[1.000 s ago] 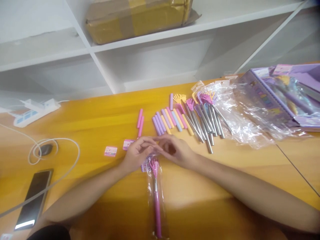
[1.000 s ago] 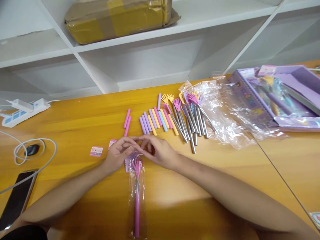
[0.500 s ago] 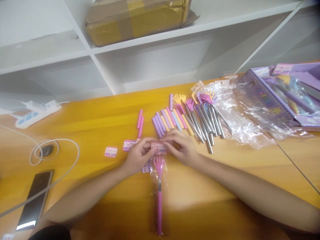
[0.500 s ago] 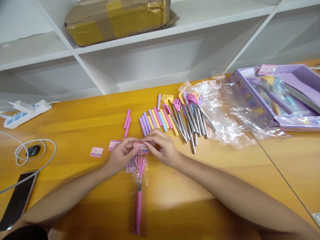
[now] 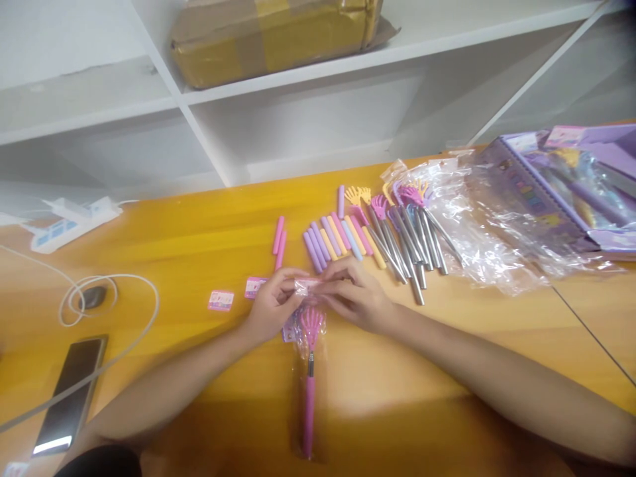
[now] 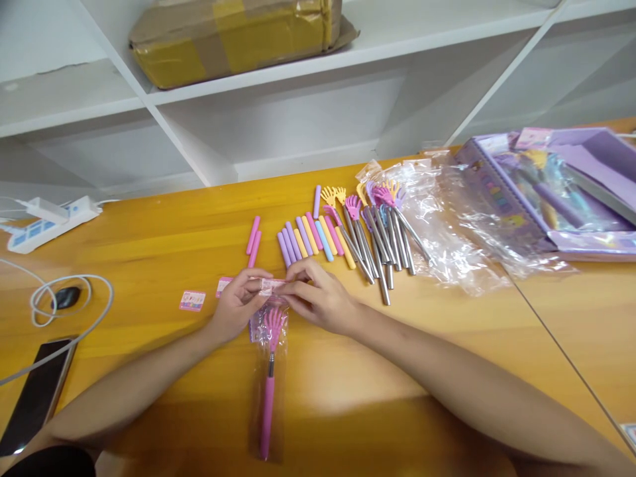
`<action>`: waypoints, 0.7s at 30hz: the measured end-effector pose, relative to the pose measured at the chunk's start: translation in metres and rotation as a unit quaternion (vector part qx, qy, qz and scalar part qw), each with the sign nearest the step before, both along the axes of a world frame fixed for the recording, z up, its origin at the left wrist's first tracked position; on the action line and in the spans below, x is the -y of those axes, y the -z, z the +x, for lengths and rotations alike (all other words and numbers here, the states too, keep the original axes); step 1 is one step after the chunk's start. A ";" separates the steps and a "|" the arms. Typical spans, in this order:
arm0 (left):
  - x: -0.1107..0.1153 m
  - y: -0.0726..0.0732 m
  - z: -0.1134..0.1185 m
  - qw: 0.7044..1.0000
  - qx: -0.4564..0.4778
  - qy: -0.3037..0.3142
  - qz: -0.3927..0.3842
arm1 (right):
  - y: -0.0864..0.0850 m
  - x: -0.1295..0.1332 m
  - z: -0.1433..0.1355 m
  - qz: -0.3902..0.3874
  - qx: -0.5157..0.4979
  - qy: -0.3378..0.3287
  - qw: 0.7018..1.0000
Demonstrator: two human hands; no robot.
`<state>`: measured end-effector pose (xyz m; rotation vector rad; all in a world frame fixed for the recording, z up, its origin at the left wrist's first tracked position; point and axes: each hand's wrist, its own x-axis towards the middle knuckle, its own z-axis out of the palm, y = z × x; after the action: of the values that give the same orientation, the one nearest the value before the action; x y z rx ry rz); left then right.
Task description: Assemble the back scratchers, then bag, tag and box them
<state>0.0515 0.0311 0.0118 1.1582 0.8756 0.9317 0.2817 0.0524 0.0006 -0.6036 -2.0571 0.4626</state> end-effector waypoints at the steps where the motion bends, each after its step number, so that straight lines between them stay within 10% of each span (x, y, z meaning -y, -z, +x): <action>1: 0.000 0.000 0.000 1.000 -0.001 0.000 0.005 | 0.000 0.000 0.000 0.001 0.003 -0.001 1.000; 21: -0.004 0.002 -0.001 0.999 -0.029 -0.021 -0.008 | -0.007 0.000 0.005 0.040 0.042 -0.064 0.996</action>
<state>0.0506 0.0346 0.0094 1.1607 0.9562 0.9276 0.2862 0.0525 0.0080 -0.4517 -2.1919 0.4338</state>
